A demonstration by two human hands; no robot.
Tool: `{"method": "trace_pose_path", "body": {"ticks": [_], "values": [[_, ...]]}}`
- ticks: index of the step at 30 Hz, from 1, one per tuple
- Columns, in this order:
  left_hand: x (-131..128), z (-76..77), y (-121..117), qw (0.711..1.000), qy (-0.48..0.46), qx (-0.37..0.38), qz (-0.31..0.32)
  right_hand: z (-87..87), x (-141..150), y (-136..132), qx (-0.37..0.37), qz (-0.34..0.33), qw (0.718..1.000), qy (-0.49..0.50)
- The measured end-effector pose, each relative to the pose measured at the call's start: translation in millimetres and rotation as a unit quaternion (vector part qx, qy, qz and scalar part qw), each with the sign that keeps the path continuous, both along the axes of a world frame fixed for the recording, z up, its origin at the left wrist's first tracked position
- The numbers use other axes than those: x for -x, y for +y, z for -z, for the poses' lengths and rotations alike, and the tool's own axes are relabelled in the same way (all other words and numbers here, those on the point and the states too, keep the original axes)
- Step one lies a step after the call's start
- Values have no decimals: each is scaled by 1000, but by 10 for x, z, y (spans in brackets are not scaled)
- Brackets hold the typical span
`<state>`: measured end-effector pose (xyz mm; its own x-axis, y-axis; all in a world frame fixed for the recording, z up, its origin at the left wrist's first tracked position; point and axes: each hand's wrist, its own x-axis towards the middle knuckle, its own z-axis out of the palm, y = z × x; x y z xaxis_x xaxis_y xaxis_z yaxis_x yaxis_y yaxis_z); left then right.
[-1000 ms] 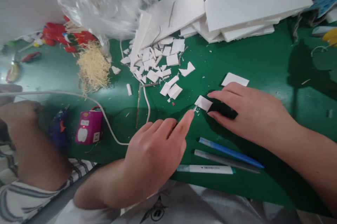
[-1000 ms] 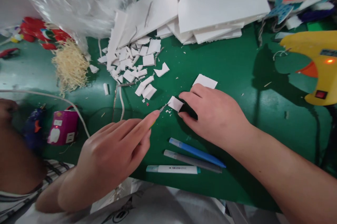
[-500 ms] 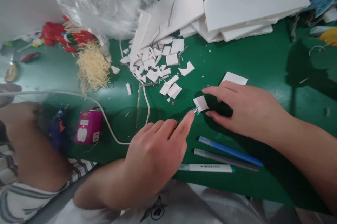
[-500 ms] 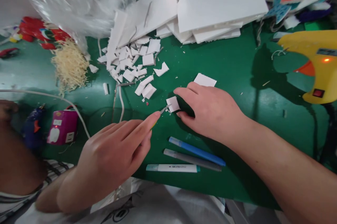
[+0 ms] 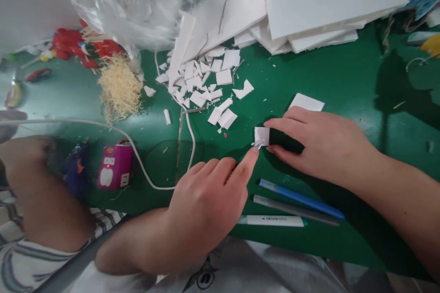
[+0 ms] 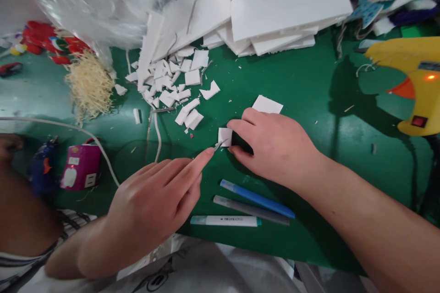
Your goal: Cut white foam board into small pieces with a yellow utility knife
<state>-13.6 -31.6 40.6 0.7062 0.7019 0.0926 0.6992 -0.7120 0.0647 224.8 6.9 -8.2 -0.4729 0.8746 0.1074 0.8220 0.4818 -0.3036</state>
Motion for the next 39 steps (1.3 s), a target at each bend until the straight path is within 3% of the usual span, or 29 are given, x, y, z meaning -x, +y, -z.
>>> {"method": "trace_pose_path", "body": {"ticks": [11,25,39], "values": [[-33,29,-11,1000,17,6,3,-12,24,23,10,-8,1000,-2],[-96,40,-76,998,48,-41,8,27,10,9,1,-18,1000,4],[-101,38,-92,998,49,-47,8,52,37,2,-43,-20,999,25]]}}
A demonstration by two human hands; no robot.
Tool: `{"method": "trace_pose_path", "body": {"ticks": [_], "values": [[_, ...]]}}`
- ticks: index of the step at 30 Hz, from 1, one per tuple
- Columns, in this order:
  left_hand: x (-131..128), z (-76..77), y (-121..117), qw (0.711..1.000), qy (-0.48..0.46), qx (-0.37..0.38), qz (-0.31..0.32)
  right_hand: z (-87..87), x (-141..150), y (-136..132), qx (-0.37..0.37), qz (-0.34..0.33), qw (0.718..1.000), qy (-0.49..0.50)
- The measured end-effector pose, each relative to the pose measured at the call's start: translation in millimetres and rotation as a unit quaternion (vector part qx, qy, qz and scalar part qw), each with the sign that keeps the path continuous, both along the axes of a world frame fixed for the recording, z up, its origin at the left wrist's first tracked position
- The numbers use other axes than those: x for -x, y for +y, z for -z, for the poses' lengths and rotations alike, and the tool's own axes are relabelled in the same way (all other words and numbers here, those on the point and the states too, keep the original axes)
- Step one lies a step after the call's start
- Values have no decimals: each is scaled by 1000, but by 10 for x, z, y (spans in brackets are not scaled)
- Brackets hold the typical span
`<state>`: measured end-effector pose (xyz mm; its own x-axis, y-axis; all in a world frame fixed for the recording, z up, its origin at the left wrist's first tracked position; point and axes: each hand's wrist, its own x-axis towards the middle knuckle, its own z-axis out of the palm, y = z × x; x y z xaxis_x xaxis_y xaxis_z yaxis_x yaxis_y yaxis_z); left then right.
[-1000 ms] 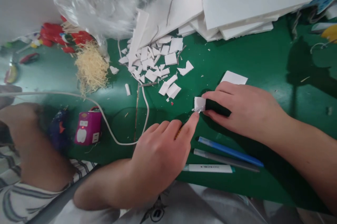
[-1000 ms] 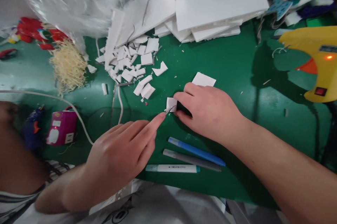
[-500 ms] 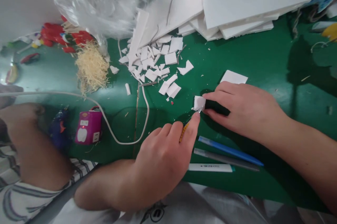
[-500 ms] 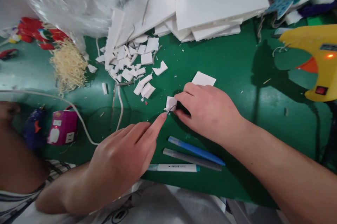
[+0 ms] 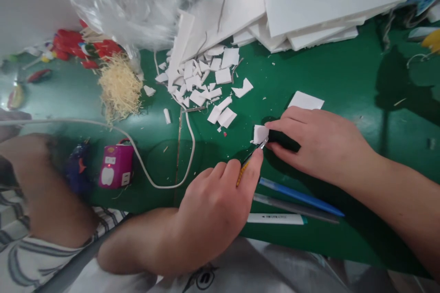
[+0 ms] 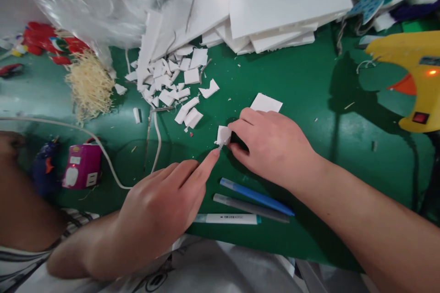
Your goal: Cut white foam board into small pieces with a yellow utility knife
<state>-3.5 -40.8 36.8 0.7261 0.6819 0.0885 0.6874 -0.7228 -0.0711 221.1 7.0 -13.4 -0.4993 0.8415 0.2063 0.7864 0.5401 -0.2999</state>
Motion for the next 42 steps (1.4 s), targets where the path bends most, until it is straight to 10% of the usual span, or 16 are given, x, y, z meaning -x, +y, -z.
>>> {"method": "trace_pose_path", "body": {"ticks": [42], "values": [[140,-159,-61,998,40,46,31,-12,-1,-20,17,19,1000,-4]]}}
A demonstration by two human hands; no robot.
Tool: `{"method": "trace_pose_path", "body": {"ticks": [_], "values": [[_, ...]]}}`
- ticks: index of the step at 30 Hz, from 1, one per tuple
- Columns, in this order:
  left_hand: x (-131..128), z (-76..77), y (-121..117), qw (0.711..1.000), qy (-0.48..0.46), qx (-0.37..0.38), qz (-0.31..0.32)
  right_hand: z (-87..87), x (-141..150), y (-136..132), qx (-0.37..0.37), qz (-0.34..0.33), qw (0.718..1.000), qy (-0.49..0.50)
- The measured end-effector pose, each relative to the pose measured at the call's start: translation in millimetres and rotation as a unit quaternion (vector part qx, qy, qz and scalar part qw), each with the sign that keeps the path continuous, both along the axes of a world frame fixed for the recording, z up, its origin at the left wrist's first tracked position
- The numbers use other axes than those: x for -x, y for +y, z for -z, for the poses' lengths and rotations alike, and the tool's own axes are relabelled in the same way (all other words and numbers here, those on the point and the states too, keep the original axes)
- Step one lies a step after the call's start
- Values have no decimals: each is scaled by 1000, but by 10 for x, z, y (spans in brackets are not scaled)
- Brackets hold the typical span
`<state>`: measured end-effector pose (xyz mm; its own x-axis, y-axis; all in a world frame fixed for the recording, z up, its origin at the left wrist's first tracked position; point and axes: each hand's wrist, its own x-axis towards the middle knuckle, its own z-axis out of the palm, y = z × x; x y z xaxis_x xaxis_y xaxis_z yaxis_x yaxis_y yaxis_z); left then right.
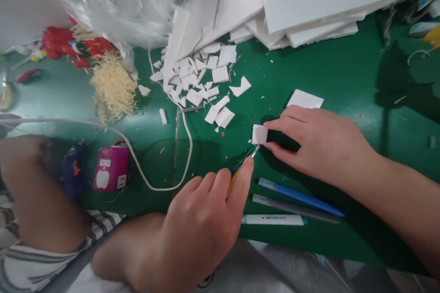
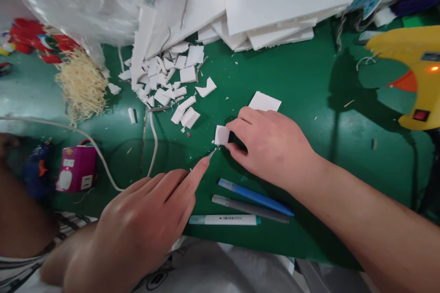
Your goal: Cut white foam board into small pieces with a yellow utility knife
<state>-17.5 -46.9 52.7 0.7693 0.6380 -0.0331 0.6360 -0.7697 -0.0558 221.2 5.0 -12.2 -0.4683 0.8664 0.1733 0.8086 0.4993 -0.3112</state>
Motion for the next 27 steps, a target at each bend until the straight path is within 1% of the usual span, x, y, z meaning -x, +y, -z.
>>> {"method": "trace_pose_path", "body": {"ticks": [8,14,19,27], "values": [[3,-10,6,1000,-2,10,0,-26,7,10,27,4,1000,-8],[19,-2,-4,1000,0,5,-8,-28,9,3,13,4,1000,-3],[22,14,5,1000,0,6,-6,-28,11,3,18,5,1000,-1],[0,9,0,1000,-9,13,-25,-22,-4,7,20,1,1000,0]]}}
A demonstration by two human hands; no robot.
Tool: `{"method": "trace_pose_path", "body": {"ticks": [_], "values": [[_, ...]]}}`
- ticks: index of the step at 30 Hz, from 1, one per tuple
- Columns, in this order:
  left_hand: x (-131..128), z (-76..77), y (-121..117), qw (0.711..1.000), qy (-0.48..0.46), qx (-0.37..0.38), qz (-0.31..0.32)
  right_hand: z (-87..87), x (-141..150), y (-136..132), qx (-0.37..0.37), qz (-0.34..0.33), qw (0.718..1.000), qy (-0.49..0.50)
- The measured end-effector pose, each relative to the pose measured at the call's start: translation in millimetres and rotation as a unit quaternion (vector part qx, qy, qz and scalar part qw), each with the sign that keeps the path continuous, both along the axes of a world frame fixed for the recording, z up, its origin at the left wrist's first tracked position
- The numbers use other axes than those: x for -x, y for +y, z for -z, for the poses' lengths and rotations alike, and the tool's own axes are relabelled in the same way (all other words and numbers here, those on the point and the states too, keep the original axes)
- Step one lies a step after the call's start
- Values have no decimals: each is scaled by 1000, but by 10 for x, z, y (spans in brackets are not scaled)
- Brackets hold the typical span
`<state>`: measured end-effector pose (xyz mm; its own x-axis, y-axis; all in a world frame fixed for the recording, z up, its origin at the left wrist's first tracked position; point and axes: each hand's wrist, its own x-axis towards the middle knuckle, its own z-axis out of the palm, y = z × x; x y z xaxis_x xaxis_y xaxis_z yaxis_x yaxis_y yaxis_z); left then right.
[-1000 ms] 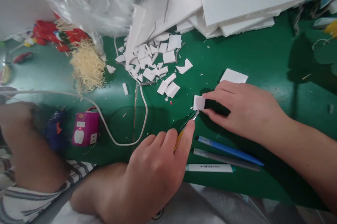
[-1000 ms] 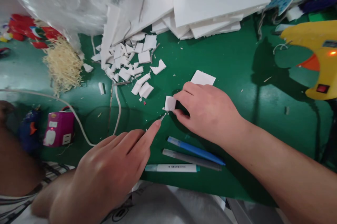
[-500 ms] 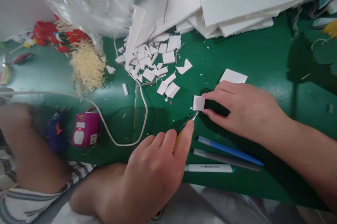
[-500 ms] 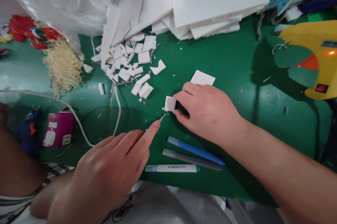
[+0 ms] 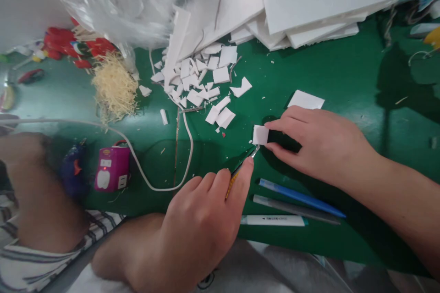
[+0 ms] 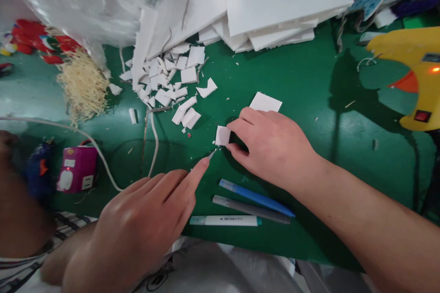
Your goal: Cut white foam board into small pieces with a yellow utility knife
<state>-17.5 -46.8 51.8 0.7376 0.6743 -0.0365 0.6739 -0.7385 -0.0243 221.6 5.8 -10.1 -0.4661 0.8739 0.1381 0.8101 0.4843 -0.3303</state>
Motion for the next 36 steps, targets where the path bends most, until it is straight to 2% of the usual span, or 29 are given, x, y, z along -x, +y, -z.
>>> {"method": "trace_pose_path", "body": {"ticks": [8,15,19,29,36], "values": [[5,20,3,1000,6,1,3,-6,4,3,13,3,1000,-12],[57,-31,10,1000,24,16,12,16,-13,-5,-18,-8,1000,4],[49,-51,34,1000,-20,-5,-11,1,-17,2,-10,-7,1000,-3],[-56,109,128,999,-40,-17,4,13,-12,9,2,-7,1000,0],[-85,148,134,999,-44,-32,-8,11,-24,6,-5,-20,1000,6]]}}
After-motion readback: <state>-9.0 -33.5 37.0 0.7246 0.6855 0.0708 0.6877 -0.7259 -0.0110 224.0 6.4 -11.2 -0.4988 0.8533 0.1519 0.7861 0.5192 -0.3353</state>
